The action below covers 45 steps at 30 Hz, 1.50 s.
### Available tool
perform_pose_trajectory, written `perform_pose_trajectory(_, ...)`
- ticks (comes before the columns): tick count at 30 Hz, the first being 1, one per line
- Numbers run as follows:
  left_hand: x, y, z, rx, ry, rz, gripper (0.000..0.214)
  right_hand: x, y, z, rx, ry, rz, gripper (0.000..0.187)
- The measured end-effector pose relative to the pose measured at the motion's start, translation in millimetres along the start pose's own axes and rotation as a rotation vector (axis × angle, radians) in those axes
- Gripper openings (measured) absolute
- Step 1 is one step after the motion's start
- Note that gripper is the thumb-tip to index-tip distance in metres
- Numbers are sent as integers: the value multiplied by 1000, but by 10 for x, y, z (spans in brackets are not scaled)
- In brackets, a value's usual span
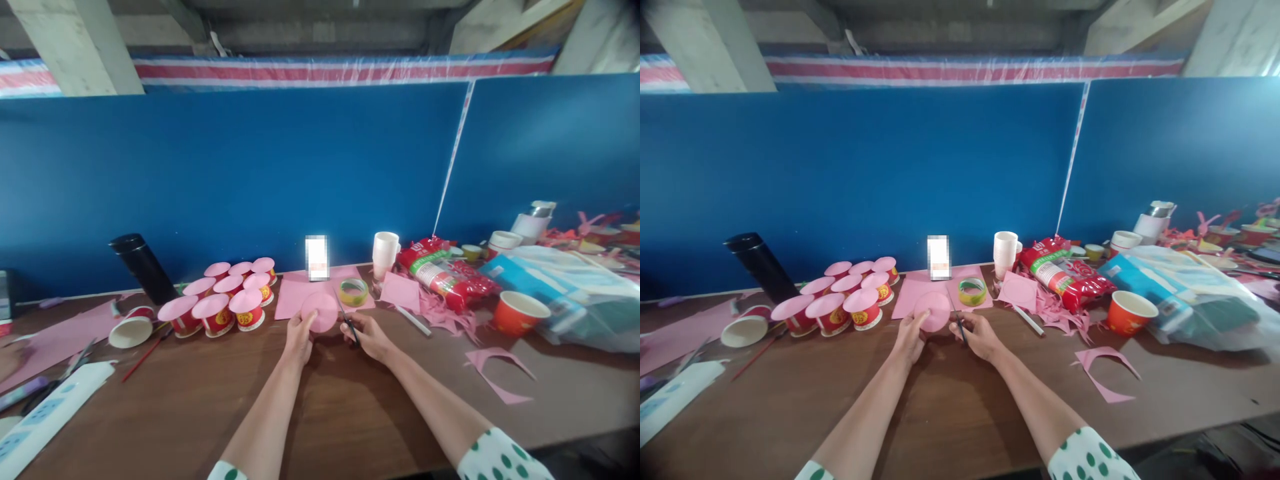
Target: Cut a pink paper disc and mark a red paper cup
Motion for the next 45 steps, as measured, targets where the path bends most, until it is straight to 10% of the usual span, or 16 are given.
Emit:
perform_pose_trajectory(36, 19, -66, 16, -55, -3, -21, 28, 50, 18, -17, 67, -6, -49, 37)
perform_pose_trajectory(45, -6, -126, 35, -149, 24, -152, 59, 53, 128, -71, 175, 29, -71, 40)
Point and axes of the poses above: each hand's wrist, its own z-axis away from the middle knuckle, its own y-axis out of the back of the hand, x = y × z, the point moved 6 cm from there along -z, towards the middle knuckle, and after that the axes turned 2 degrees about -x, right-handed, at the moved point
